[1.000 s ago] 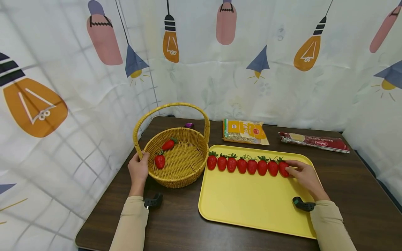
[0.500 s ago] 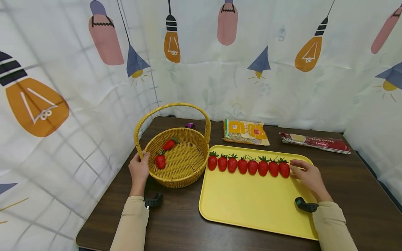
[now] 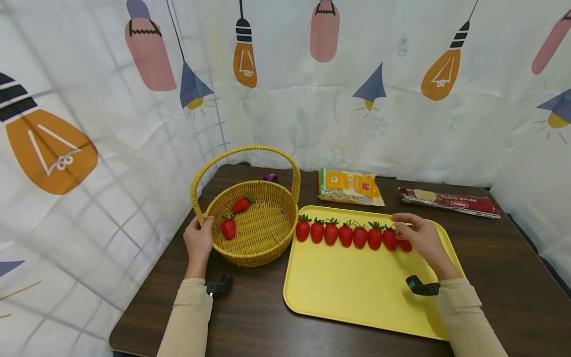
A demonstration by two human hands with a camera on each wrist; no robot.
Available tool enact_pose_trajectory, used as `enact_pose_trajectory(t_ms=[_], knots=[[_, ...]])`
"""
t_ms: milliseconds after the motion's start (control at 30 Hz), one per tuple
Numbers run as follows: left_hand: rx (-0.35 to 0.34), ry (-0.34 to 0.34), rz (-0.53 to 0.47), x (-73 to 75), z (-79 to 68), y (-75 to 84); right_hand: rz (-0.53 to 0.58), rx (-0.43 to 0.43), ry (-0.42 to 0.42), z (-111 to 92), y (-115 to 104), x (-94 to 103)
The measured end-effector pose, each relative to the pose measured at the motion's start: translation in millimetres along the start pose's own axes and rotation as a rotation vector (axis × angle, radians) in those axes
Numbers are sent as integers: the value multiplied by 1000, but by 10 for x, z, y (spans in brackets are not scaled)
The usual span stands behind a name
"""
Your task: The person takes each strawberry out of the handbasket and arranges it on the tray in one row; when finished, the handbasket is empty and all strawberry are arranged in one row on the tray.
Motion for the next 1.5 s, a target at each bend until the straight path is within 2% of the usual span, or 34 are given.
enact_pose_trajectory(t_ms=[300, 567, 733, 900, 1133, 1300, 1500], knots=[[19, -8, -2, -3, -3, -17, 74, 161, -199, 342, -695, -551], [12, -7, 4, -1, 7, -10, 158, 247, -305, 598, -1215, -1276], [7, -3, 7, -2, 11, -16, 145, 283, -331, 657, -1410, -1754], [6, 4, -12, -2, 10, -18, 136, 274, -353, 654, -1553, -2199], [2, 4, -20, -3, -1, -19, 224, 214, -384, 657, -1648, -2710], [5, -5, -29, -8, -8, -30, 231, 169, -373, 686, -1668, -2956], [0, -3, -27, -16, 8, -21, 285, 98, -384, 760, -1660, -3155]])
Point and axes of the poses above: each hand's wrist, its own z-axis towards the middle knuckle, its own x-axis out of the back of the hand, y = z × x, the point moved 6 cm from there along z, towards the middle knuckle, and after that the axes turned 3 degrees about -y, right-handed, at the moved point
